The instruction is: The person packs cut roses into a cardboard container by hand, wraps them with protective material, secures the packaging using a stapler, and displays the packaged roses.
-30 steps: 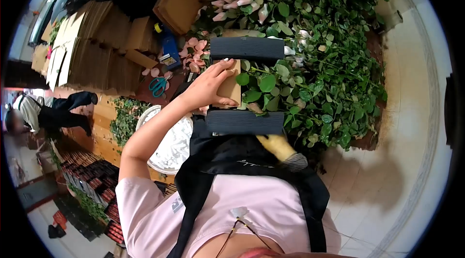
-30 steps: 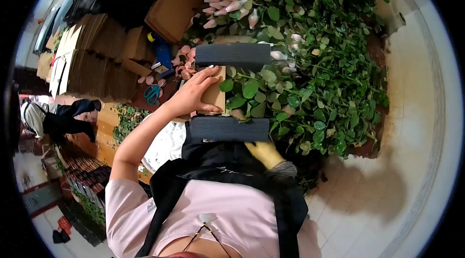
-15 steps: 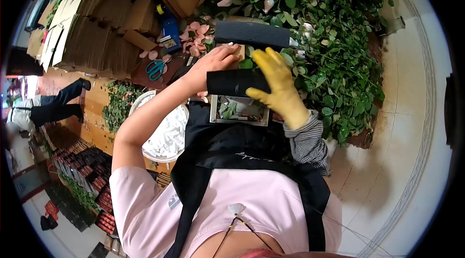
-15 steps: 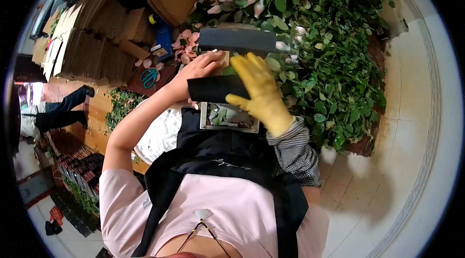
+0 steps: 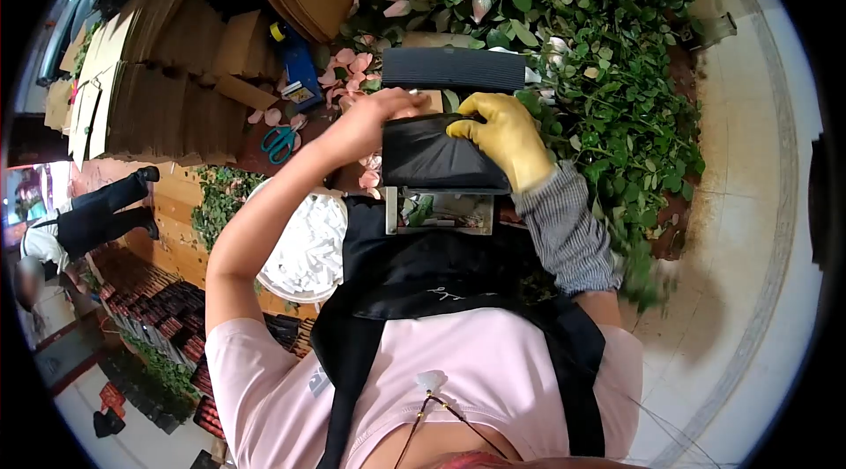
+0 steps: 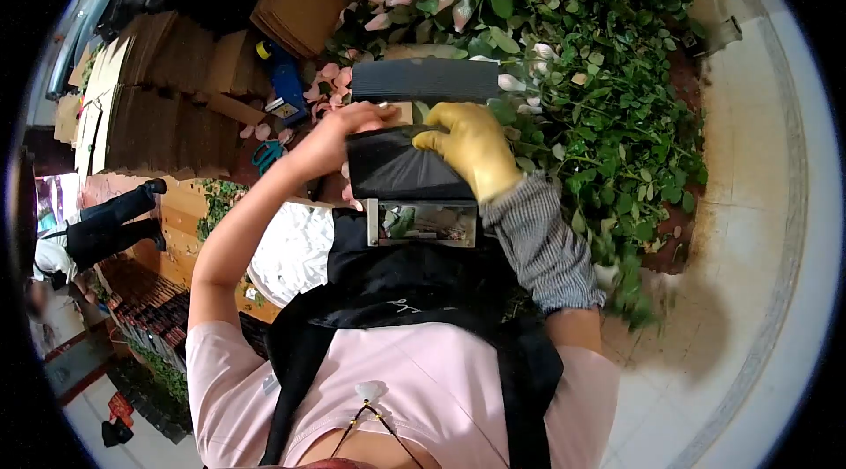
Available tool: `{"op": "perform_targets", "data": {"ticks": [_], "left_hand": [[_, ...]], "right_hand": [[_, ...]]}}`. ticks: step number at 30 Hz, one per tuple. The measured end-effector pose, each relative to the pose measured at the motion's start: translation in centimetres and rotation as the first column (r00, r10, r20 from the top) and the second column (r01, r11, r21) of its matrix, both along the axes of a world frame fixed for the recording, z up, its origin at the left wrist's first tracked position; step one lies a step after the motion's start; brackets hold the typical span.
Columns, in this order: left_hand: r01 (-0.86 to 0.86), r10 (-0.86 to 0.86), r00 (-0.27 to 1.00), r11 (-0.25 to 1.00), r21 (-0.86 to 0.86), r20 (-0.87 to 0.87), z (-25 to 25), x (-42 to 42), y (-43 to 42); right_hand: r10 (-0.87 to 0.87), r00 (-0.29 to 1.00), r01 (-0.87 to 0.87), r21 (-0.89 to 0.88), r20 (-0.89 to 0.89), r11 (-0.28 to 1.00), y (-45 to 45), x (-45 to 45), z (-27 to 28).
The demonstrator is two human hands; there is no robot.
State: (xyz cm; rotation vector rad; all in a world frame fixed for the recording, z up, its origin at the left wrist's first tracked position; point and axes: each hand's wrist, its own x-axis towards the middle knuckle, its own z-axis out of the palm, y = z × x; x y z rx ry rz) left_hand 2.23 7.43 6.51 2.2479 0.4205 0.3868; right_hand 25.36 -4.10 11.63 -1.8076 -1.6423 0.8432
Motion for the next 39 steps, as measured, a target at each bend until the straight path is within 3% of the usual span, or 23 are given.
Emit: {"op": "perform_targets", "data": {"ticks": [2,3,4,6,7,8,10,11,12,14,15,16,18,20,24,26,30,32,34,36,38,39], "left_hand": [[-0.051,0.046,0.999,0.916,-0.399,-0.024,1.9,-0.2,0.4],[0.000,-0.005,1.000,0.976,-0.220,-0.022,2.1,-0.1,0.1],[0.049,-0.045,0.990,0.999,0.021,-0.136,2.4,0.0,-1.2],[0.128,-0.031,0.973,0.898,0.420,-0.230,2.3,0.3,-3.2],[0.132,-0.027,0.972,0.885,0.447,-0.234,2.1,0.4,-3.0],[0.139,-0.035,0.972,0.881,0.452,-0.230,2.1,0.5,-2.7],[0.105,-0.001,0.966,0.915,0.391,-0.258,2.4,0.6,-3.1],[0.094,0.012,0.963,0.922,0.375,-0.270,2.6,0.7,-3.2],[0.093,0.012,0.957,0.934,0.345,-0.289,2.8,0.8,-3.2],[0.086,0.001,0.960,0.949,0.302,-0.279,2.8,0.8,-3.1],[0.068,0.008,0.961,0.962,0.264,-0.275,2.5,0.8,-3.2],[0.082,-0.006,0.962,0.961,0.265,-0.274,2.3,0.7,-3.2],[0.044,0.026,0.963,0.968,0.248,-0.270,2.1,0.7,-3.3],[0.047,0.010,0.965,0.976,0.212,-0.261,2.4,0.8,-3.2],[0.047,0.012,0.964,0.975,0.217,-0.267,2.2,0.9,-3.1],[0.056,0.005,0.967,0.972,0.229,-0.256,2.0,0.7,-3.2],[0.049,0.006,0.967,0.976,0.212,-0.254,2.1,0.7,-3.3],[0.046,0.010,0.965,0.977,0.207,-0.264,2.3,0.8,-3.5],[0.045,0.013,0.965,0.976,0.212,-0.261,2.3,0.8,-3.4],[0.035,0.014,0.975,0.976,0.216,-0.220,2.0,0.8,-3.2],[0.030,0.009,0.983,0.977,0.209,-0.181,1.5,0.6,-3.4],[0.025,0.014,0.984,0.976,0.216,-0.175,1.3,0.6,-3.4]], "right_hand": [[-0.089,0.994,0.070,-0.262,-0.065,0.963,0.9,0.5,-2.2],[-0.092,0.993,0.064,-0.300,-0.078,0.952,1.2,0.9,-2.9],[-0.094,0.993,0.067,-0.299,-0.077,0.952,1.5,1.1,-2.7],[-0.072,0.993,0.042,-0.293,-0.092,0.955,1.2,1.3,-2.2],[-0.047,0.981,-0.005,-0.265,-0.189,0.964,0.8,1.8,-2.1],[0.030,0.983,-0.076,-0.250,-0.181,0.965,0.3,2.6,-1.6],[0.088,0.976,-0.106,0.082,0.201,0.991,-1.0,3.7,-0.6],[0.063,0.956,-0.056,-0.034,0.288,0.998,-1.3,4.4,1.1],[0.033,0.931,-0.044,0.021,0.363,0.999,-2.4,5.1,2.6],[-0.071,0.962,0.000,0.264,0.263,0.965,-4.8,5.8,4.2],[-0.097,0.954,0.012,0.287,0.284,0.958,-6.4,5.8,5.1],[-0.095,0.940,0.058,0.121,0.327,0.991,-8.2,6.4,4.7],[-0.061,0.851,0.048,0.038,0.521,0.998,-11.6,6.9,3.6],[-0.063,0.728,0.148,-0.068,0.683,0.987,-13.3,8.0,0.3],[-0.153,0.568,0.048,0.154,0.809,0.987,-13.6,9.8,-4.1],[-0.298,0.521,0.085,0.298,0.800,0.951,-12.6,9.5,-1.7],[-0.377,0.387,0.064,0.383,0.842,0.921,-9.9,10.4,-0.6],[-0.403,0.414,0.042,0.425,0.816,0.904,-9.2,12.1,-3.0],[-0.210,0.811,0.226,0.040,0.546,0.973,-9.5,14.4,-8.0],[-0.283,0.903,0.304,-0.015,0.323,0.953,-9.8,15.0,-10.8],[-0.240,0.960,0.244,-0.017,0.144,0.970,-9.2,16.7,-9.6],[-0.268,0.924,0.265,0.048,0.271,0.963,-8.9,16.7,-8.3]]}}
